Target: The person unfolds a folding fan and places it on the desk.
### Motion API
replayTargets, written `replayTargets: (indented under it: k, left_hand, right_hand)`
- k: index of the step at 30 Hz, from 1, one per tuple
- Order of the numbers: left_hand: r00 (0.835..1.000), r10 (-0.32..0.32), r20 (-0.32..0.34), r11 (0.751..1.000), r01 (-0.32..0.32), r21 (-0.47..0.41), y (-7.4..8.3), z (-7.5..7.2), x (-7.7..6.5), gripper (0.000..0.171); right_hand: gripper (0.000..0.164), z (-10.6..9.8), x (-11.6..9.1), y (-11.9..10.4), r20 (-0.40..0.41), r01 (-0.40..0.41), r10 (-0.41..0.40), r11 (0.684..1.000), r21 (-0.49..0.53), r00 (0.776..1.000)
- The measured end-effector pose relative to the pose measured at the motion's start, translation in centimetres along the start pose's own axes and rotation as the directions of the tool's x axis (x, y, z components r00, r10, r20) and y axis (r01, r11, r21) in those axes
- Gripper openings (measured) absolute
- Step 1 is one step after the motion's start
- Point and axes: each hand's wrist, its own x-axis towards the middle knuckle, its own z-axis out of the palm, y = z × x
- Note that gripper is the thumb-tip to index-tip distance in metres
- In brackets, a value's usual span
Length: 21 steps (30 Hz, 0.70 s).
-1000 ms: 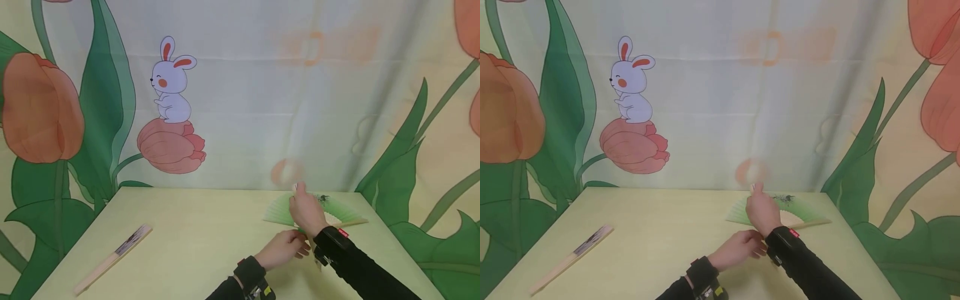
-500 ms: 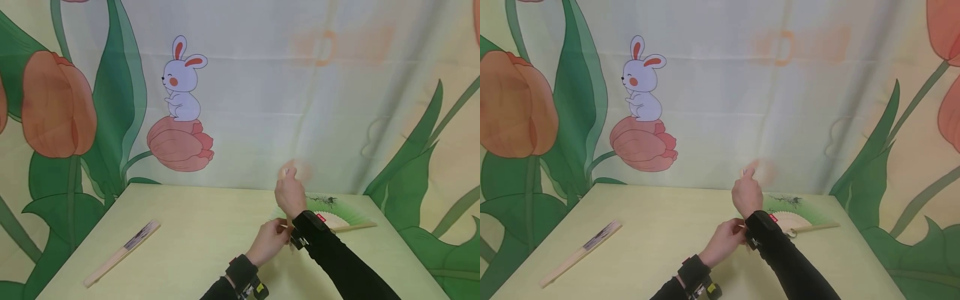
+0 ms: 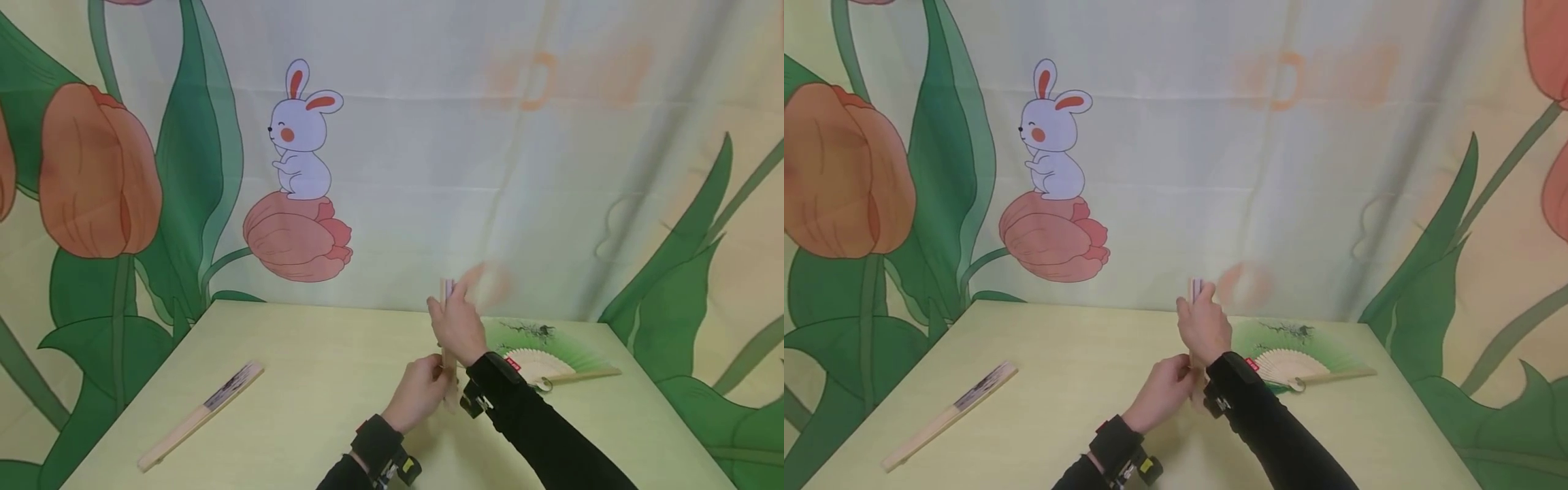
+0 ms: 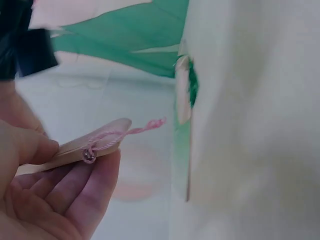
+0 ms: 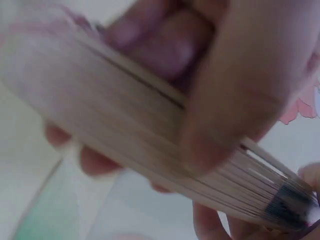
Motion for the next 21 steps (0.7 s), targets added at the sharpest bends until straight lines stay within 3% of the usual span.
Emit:
replayTargets:
  k: [5,11,21]
  left_hand:
    - [0.999,-0.032,0.0,0.999,0.032,-0.03,0.2,-2.0,0.3,0.019]
    - [0.998,-0.057,0.011,0.992,0.058,-0.112,0.9,-4.7,0.5,0.023]
    - [0.995,-0.048,0.093,0.95,0.074,-0.303,1.4,-7.6,0.3,0.031]
  right_hand:
    - [0.05,0.8,-0.8,-0.1,0.032,0.033,-0.036,0.997,0.069,0.999]
    - [0.047,1.9,-1.3,-0.6,-0.012,0.097,-0.096,0.985,0.142,0.995]
    - [0.028,1.7,-1.9,-0.8,0.021,0.082,-0.095,0.937,0.339,0.995]
